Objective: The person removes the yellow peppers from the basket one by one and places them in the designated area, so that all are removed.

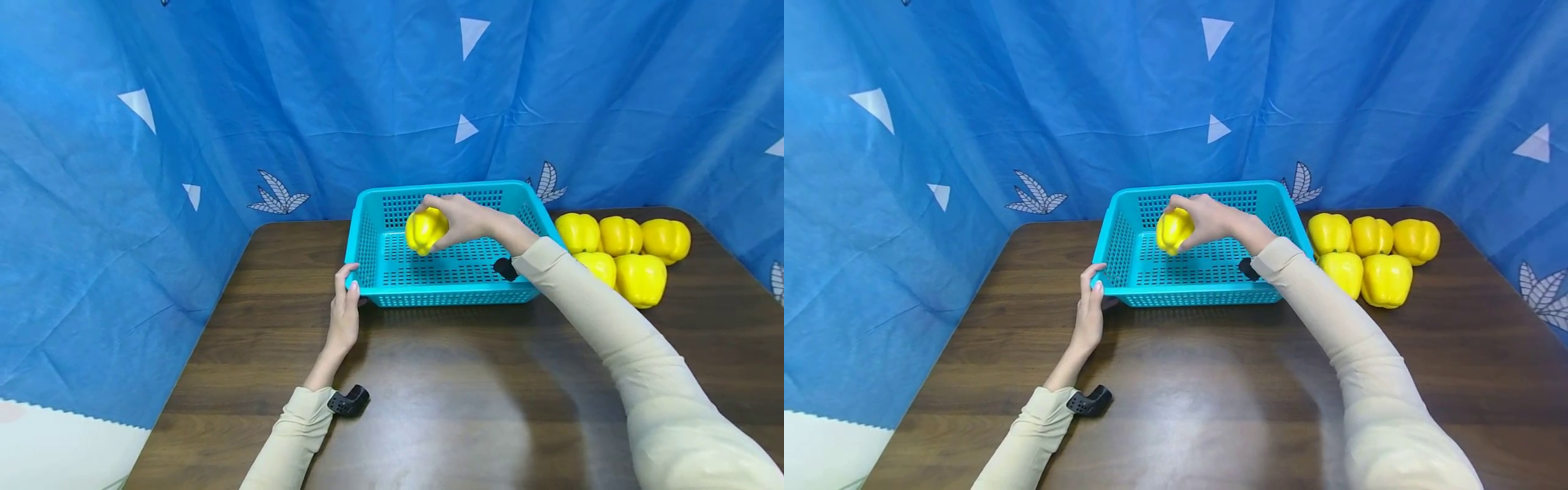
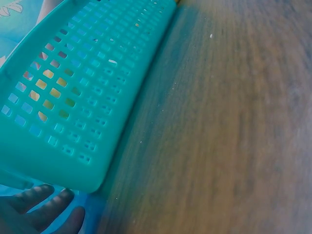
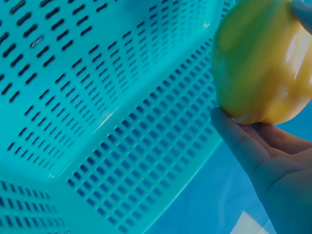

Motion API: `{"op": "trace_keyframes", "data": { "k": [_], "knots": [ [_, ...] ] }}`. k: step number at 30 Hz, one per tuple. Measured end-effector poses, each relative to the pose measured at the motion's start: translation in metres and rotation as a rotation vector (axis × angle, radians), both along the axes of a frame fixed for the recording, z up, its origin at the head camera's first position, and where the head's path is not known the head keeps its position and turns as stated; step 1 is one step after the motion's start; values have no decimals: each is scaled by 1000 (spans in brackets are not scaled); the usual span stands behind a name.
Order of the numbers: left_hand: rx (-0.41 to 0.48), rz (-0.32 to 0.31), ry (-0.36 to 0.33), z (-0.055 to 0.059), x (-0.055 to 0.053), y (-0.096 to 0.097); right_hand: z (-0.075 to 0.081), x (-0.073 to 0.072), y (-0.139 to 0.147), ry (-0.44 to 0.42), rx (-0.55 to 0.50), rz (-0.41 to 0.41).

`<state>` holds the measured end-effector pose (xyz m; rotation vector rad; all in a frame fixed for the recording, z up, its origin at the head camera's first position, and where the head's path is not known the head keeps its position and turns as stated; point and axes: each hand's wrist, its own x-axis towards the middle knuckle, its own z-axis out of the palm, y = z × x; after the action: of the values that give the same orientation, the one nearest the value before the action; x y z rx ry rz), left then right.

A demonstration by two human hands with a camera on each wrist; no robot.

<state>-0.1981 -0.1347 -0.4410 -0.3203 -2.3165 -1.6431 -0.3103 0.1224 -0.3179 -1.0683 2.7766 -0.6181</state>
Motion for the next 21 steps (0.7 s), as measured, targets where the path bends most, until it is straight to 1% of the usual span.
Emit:
{"op": "trace_keyframes", "data": {
  "k": [4, 8, 11, 16, 21],
  "knots": [
    [1, 6, 0, 1, 0, 2, 4, 3, 11, -1, -27, -3],
    [5, 12, 0, 0, 1, 3, 9, 7, 22, 8, -68, 13],
    [14, 10, 1, -1, 1, 5, 13, 9, 29, 31, -89, 26],
    [11, 12, 7, -2, 1, 5, 22, 14, 39, 72, -115, 25],
    [1, 20, 14, -1, 2, 4, 25, 18, 47, 112, -140, 29]
  ]
}}
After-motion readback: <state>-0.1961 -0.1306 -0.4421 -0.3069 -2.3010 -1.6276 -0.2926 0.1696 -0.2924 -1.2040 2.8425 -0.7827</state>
